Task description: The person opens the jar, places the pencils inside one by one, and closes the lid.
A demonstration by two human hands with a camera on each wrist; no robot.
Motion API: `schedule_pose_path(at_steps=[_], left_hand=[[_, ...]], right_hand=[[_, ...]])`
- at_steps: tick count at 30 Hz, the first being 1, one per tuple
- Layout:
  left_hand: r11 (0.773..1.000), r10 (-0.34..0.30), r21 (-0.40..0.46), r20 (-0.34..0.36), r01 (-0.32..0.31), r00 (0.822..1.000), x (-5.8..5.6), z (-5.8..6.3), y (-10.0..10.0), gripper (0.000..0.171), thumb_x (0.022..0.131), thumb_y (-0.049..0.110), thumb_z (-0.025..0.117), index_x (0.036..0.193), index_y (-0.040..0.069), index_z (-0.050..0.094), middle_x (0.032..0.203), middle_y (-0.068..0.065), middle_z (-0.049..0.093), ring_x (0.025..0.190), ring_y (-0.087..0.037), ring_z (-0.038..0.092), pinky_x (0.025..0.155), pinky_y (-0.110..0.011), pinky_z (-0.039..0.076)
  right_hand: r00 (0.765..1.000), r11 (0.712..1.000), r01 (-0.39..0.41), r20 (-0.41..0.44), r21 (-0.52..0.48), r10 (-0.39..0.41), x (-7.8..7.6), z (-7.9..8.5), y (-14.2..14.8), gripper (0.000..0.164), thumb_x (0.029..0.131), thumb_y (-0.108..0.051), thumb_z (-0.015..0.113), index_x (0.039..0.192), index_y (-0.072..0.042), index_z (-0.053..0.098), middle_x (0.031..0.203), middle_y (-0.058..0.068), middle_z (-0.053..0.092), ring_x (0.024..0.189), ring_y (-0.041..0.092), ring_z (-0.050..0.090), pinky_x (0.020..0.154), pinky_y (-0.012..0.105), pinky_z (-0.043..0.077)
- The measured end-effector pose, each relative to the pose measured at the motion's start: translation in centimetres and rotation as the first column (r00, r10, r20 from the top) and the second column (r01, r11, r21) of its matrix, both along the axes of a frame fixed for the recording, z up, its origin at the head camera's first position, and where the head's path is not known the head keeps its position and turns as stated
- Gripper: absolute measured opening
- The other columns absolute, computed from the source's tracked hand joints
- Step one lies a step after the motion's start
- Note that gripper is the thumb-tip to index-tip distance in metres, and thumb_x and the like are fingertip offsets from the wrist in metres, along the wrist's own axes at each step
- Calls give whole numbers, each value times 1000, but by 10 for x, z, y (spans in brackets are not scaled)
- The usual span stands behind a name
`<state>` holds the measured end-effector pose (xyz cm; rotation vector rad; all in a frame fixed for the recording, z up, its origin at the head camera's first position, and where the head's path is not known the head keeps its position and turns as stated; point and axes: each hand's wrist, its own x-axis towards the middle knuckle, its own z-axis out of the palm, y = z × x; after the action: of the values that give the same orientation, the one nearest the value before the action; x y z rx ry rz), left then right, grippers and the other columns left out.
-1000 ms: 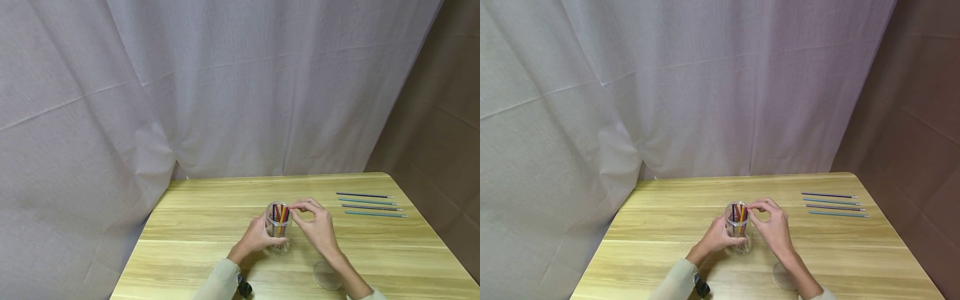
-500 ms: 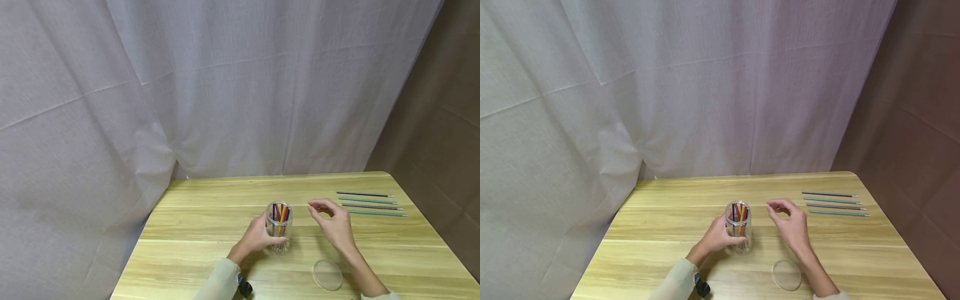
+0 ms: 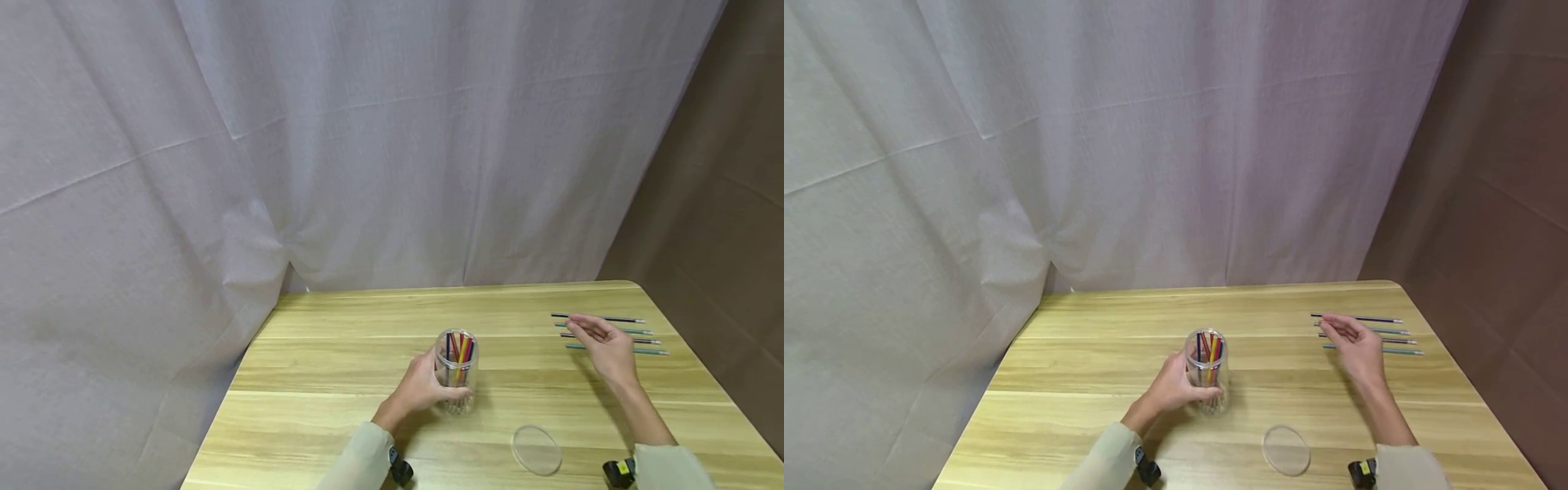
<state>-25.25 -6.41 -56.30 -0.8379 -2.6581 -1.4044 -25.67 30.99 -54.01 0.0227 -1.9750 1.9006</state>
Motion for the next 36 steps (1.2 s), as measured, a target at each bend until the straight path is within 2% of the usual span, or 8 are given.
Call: schedule_pose_path(at_steps=[5,9,14,20,24,28,30,36], left_hand=[[1000,-6,0,1,6,1000,0,0,-1,88,76,51,95,147,19,53,122,7,70,111,-6,65,99,-29,53],[1000,-19,7,-10,20,1000,0,0,-2,86,77,49,95,146,21,53,122,8,71,111,-6,65,100,-29,53],[1000,-24,17,-10,24,1000,1,1,-1,85,77,47,96,146,23,53,121,9,71,112,-6,65,102,-30,52],[1000,-22,19,-5,22,1000,3,2,-2,86,76,46,97,147,25,52,121,9,71,112,-6,66,102,-30,52],[999,-31,32,6,30,1000,3,2,-2,80,76,45,97,142,26,55,119,11,71,110,-4,66,100,-28,53],[999,-39,36,7,38,999,2,3,-2,78,77,45,96,141,26,56,118,11,72,108,-3,66,98,-27,54],[999,-37,30,0,37,999,1,3,-2,78,77,45,96,141,25,55,118,10,72,108,-3,66,98,-27,54],[1000,-24,10,-5,24,1000,0,2,-2,80,77,48,95,142,24,55,119,10,72,110,-4,66,99,-29,54]], right_hand=[[991,991,67,109,118,-80,-9,-13,26,31,98,-13,79,124,4,74,98,-22,77,88,-9,70,74,8,52],[984,974,87,134,207,-116,-14,-26,33,34,99,-17,79,123,6,74,95,-24,76,86,-13,68,70,7,50],[984,920,110,89,376,-154,-13,-40,33,35,100,-19,78,120,9,74,96,-12,79,85,-17,63,76,4,48],[985,875,99,80,473,-155,-11,-49,35,26,101,-16,76,118,3,77,100,4,81,85,-19,60,77,3,45],[989,797,98,28,596,-143,-9,-51,35,16,98,-7,77,113,-1,79,101,12,80,86,-18,59,79,4,42],[992,720,115,-35,684,-125,-7,-51,34,16,93,0,80,108,-5,81,99,13,80,88,-3,65,80,13,45],[991,708,124,-51,695,-124,-7,-52,34,17,91,1,80,107,-5,80,99,13,80,89,2,66,81,16,46],[987,696,149,-68,702,-143,-7,-55,34,17,89,2,83,104,-5,81,98,13,80,88,-2,64,83,16,40]])
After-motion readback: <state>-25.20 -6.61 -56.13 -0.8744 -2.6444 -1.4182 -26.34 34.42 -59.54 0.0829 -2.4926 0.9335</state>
